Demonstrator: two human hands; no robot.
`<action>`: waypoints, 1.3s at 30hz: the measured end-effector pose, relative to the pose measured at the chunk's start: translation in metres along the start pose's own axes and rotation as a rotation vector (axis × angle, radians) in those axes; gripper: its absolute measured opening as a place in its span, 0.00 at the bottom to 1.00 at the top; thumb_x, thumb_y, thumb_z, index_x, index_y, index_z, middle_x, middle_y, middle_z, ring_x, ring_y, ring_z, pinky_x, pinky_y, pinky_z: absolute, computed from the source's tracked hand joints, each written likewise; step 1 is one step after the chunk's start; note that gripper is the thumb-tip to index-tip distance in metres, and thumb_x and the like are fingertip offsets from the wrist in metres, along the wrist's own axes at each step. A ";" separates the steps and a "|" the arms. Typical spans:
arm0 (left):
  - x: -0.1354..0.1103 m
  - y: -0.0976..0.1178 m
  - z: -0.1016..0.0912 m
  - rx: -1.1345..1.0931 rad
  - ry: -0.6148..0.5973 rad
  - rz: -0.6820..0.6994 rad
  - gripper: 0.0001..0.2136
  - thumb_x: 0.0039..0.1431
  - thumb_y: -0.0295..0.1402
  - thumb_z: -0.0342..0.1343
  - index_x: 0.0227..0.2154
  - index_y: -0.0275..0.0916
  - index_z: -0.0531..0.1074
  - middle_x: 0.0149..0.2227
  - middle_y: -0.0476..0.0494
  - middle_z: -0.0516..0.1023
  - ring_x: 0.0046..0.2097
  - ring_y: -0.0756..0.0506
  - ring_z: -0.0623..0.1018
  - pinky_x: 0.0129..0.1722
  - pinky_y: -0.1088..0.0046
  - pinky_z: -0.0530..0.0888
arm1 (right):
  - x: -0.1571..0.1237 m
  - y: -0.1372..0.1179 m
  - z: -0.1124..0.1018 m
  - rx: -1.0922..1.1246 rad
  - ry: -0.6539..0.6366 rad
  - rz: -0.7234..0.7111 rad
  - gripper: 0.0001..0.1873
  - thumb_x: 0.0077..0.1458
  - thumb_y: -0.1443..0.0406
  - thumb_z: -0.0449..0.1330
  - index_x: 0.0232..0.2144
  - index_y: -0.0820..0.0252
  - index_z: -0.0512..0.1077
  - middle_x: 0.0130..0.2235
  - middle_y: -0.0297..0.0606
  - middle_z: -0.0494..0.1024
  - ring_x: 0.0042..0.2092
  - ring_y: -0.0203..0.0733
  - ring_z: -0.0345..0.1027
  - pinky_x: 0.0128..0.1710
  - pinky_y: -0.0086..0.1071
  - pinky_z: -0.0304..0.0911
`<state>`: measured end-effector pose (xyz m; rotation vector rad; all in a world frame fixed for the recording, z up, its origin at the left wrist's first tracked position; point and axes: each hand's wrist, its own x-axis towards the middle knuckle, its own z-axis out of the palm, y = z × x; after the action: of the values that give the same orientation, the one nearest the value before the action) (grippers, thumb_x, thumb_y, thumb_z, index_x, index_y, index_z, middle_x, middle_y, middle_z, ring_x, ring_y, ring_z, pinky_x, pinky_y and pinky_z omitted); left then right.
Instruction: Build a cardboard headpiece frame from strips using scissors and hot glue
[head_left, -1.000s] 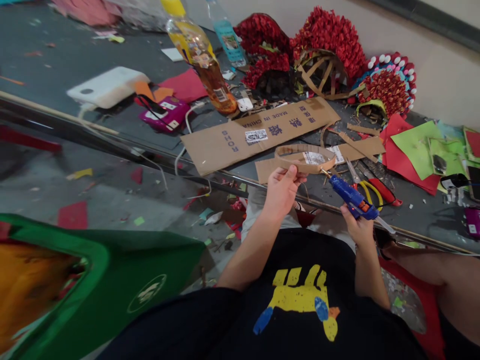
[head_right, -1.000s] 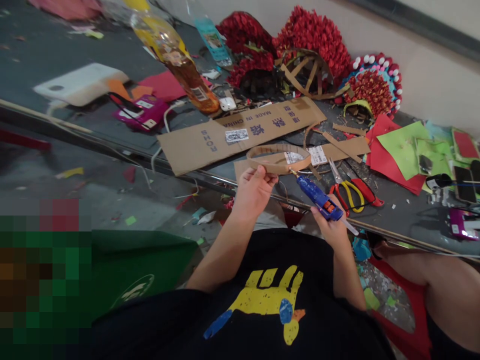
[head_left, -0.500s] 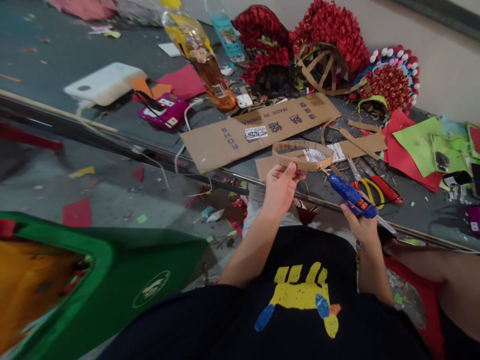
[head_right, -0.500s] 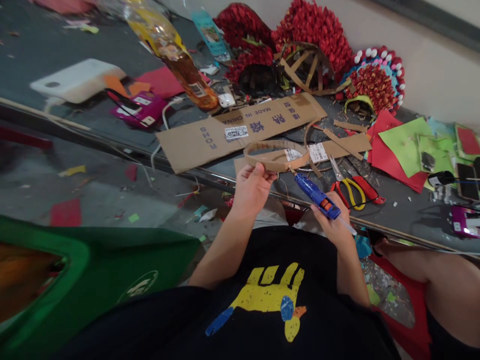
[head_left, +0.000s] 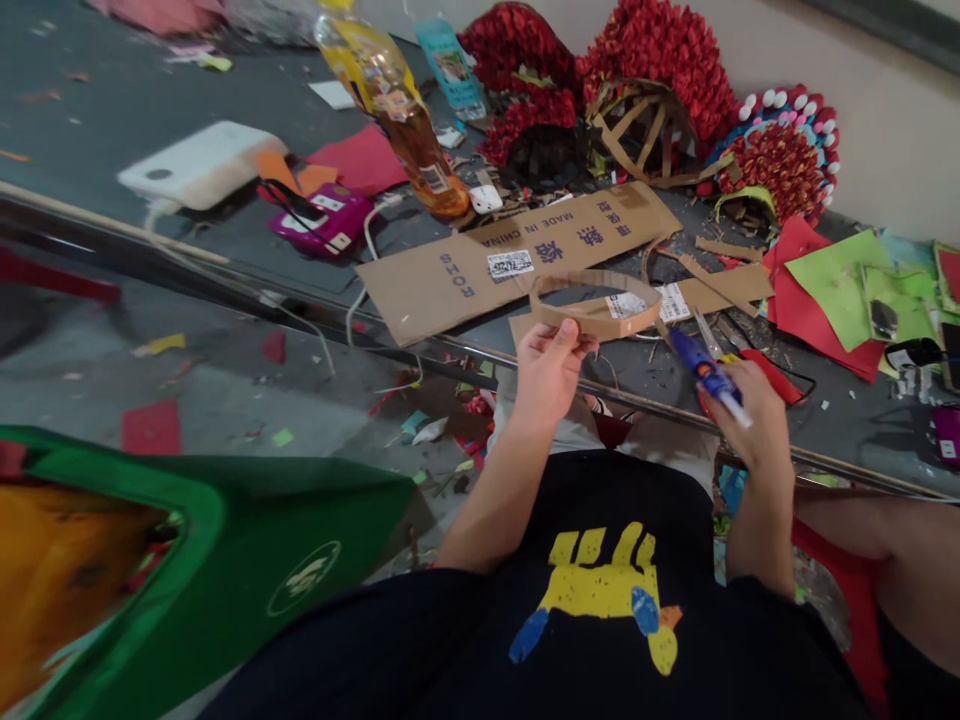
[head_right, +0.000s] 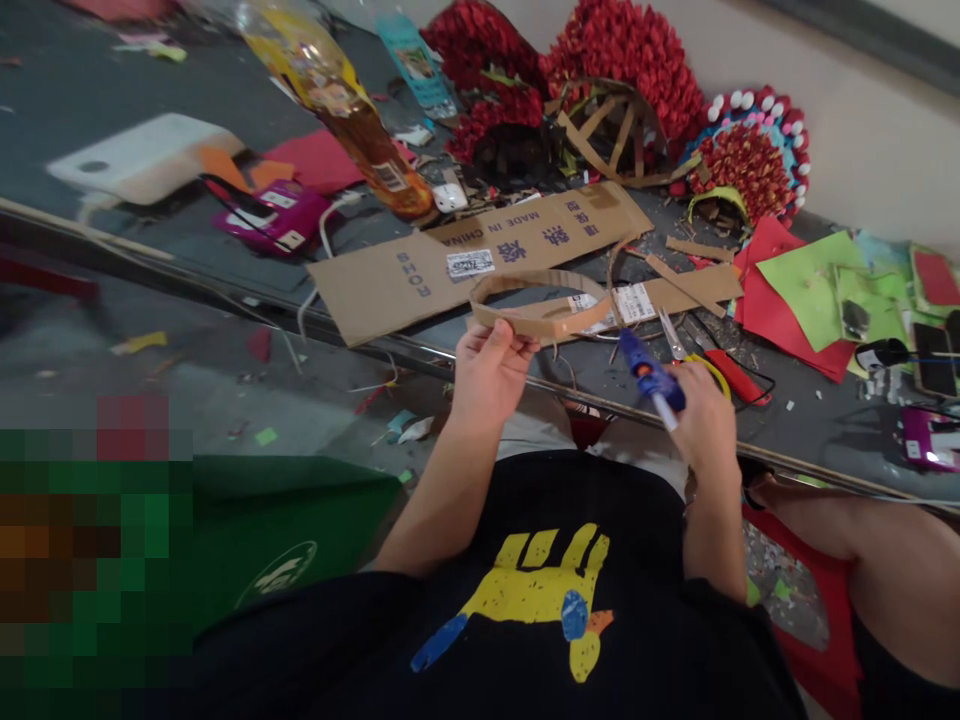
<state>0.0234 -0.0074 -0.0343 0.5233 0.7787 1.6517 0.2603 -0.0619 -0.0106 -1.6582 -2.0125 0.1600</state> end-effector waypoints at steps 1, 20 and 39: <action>0.001 0.001 0.000 -0.012 0.003 -0.001 0.14 0.39 0.40 0.71 0.25 0.39 0.74 0.23 0.53 0.78 0.24 0.54 0.76 0.27 0.80 0.75 | 0.008 0.010 -0.003 -0.039 0.053 0.064 0.16 0.56 0.53 0.57 0.41 0.57 0.71 0.41 0.44 0.76 0.43 0.48 0.70 0.43 0.39 0.65; 0.012 0.010 -0.011 -0.050 0.054 -0.009 0.14 0.42 0.40 0.70 0.26 0.39 0.73 0.24 0.53 0.78 0.27 0.54 0.78 0.27 0.81 0.73 | 0.105 0.044 0.016 -0.241 -0.045 0.243 0.15 0.56 0.61 0.57 0.43 0.64 0.72 0.45 0.51 0.77 0.47 0.50 0.70 0.48 0.42 0.62; 0.007 -0.001 -0.005 -0.023 0.010 -0.019 0.17 0.41 0.43 0.69 0.26 0.39 0.70 0.24 0.54 0.78 0.27 0.54 0.78 0.27 0.80 0.72 | 0.072 -0.001 0.042 1.014 -0.042 0.323 0.22 0.36 0.50 0.70 0.27 0.58 0.69 0.25 0.29 0.75 0.26 0.33 0.69 0.25 0.28 0.66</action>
<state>0.0191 -0.0017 -0.0383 0.4909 0.7688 1.6446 0.2321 0.0153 -0.0234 -1.2464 -1.2655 1.1208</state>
